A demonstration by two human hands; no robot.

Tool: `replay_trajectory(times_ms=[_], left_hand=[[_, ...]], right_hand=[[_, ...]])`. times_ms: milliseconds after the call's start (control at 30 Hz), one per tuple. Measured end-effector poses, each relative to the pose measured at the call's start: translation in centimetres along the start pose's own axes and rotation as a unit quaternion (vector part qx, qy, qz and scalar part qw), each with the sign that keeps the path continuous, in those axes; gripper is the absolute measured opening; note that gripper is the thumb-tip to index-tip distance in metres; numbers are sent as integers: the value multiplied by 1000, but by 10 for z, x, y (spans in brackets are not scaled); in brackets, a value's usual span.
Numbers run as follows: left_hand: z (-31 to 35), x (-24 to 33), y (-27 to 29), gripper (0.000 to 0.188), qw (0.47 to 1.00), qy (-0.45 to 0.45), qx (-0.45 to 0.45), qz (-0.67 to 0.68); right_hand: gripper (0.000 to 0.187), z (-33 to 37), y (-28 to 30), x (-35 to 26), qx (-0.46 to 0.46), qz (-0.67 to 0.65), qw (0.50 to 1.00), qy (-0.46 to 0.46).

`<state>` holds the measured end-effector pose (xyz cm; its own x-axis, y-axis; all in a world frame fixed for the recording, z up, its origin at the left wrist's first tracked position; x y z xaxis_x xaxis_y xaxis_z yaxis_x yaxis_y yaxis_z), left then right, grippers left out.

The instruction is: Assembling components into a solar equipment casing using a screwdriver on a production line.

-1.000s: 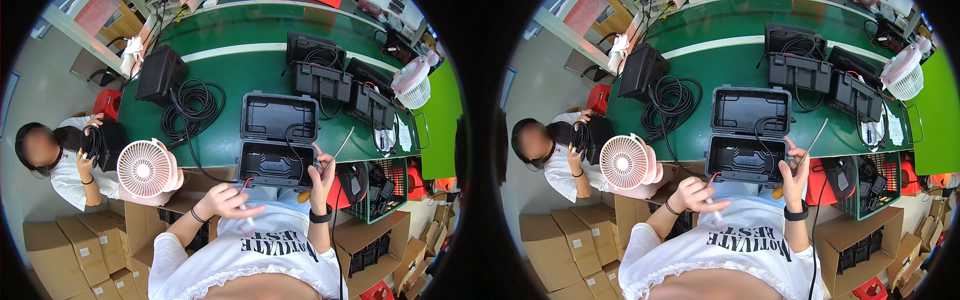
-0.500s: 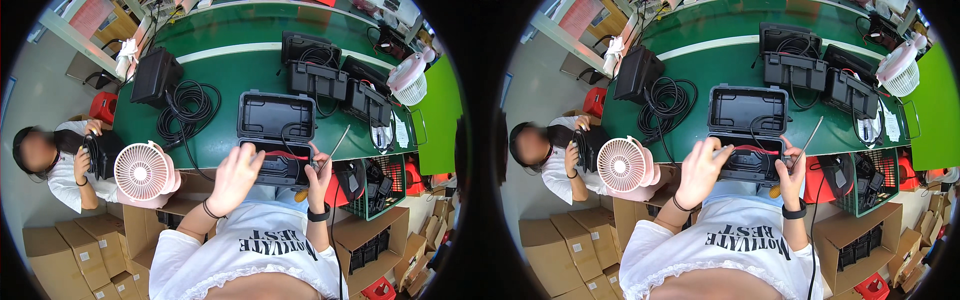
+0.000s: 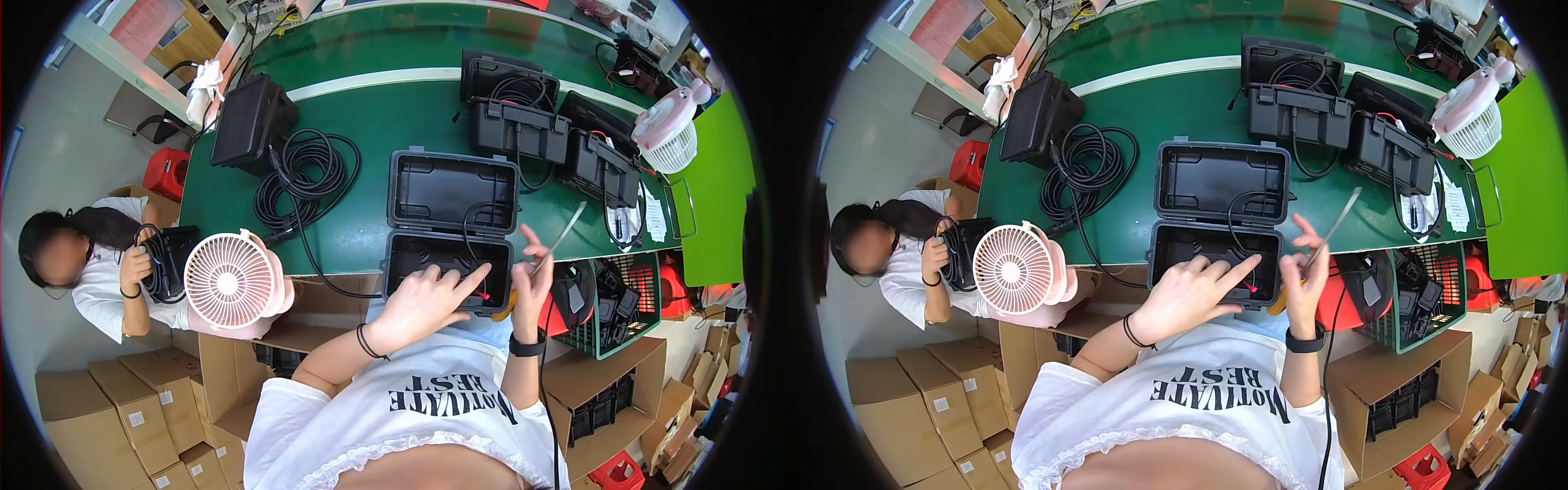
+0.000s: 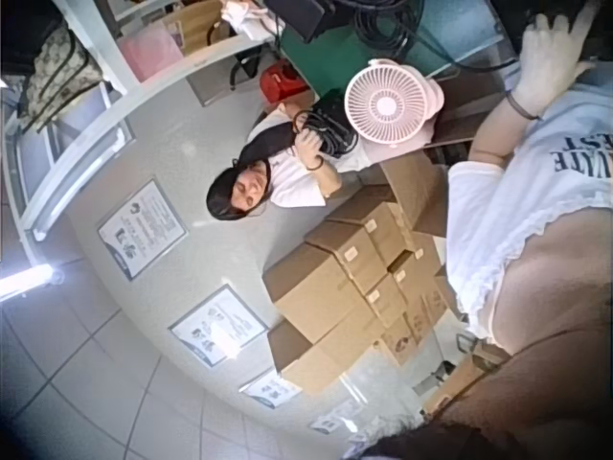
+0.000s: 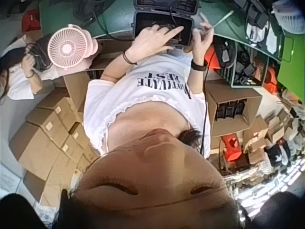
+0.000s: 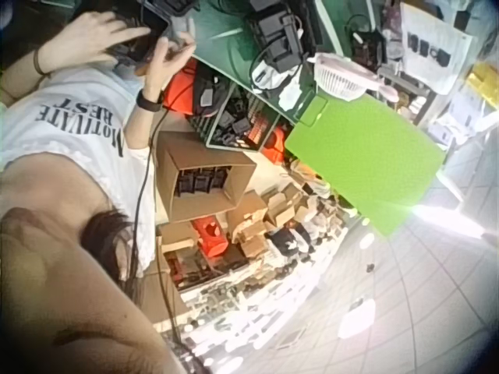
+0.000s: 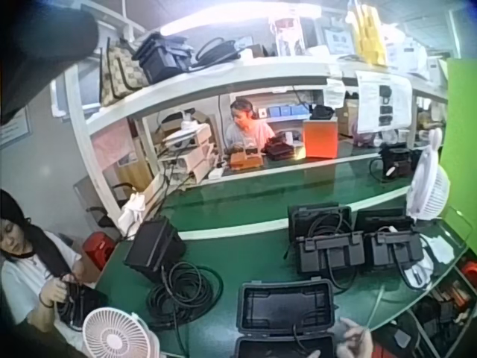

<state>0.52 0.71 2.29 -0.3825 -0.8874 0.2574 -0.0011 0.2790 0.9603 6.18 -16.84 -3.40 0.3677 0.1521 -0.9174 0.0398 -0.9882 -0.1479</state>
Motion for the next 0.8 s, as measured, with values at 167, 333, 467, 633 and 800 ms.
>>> replay_trajectory(times_ms=[167,333,467,633,800], left_hand=[[5,5,-12,77,995,-22,48,-85],[15,10,-21,72,990,-44,69,-116],[18,9,-27,67,991,-17,73,-111],[-3,-11,2,54,999,31,-22,-20],[-30,-34,12,50,998,61,12,-17]], right_hand=[[29,-49,2,-10,-7,192,980,40],[27,-86,-21,-28,-69,205,970,110],[32,-86,-24,-29,-90,154,980,85],[38,-78,-27,-65,-100,192,959,182],[32,-64,-34,-73,-98,168,963,184]])
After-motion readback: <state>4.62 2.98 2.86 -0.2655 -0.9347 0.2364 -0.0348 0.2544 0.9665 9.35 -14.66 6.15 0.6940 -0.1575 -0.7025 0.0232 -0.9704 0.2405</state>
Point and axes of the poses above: each hand's wrist, its own z-axis away from the middle knuckle, its own y-axis out of the back of the hand, x = y × z, the point moved 5 cm from there along -z, towards the middle knuckle, and after that the axes turned 9 degrees about y, right-handed, at the moved point
